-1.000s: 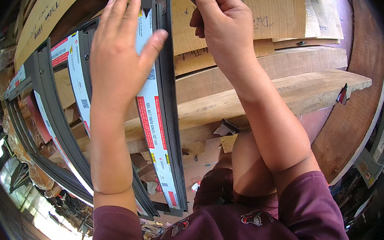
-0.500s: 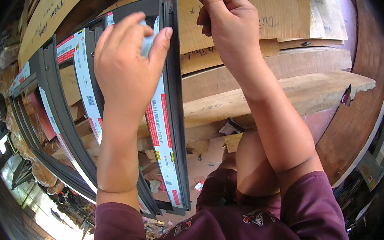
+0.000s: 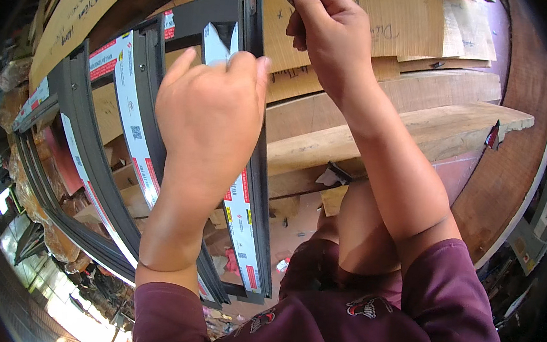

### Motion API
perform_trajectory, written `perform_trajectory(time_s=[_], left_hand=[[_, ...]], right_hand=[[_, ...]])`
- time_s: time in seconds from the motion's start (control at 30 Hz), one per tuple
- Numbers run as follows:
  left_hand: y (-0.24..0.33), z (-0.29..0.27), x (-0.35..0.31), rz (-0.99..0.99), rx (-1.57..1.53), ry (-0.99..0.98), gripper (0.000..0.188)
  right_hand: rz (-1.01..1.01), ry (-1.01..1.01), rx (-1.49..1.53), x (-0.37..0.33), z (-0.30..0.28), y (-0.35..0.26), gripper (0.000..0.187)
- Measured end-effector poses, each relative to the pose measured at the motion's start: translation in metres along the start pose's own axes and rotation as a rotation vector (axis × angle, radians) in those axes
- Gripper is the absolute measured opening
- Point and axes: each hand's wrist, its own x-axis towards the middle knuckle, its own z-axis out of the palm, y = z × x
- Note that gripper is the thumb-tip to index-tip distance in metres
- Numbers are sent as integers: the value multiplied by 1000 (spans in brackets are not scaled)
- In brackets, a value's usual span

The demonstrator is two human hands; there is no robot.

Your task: The person assembles a window frame by hand, pressing rubber gaskets into the grooves of the frame sections. The person works on the floor, aligning and seating the gaskets along the frame edges.

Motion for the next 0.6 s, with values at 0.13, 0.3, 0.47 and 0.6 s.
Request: perform_trajectory(time_s=[0.13, 0.3, 0.47, 0.6], left_hand=[[-12, 9, 9, -111, -201, 234, 13], [-49, 21, 12, -79, -206, 229, 25], [-66, 26, 25, -72, -280, 257, 14], [-69, 30, 27, -39, -371, 317, 12]], right_hand=[[14, -6, -48, 0, -2, -4, 26], [-84, -23, -103, -5, 0, -4, 27], [-97, -37, -114, -3, 3, 8, 26], [-35, -74, -140, -6, 6, 0, 27]])
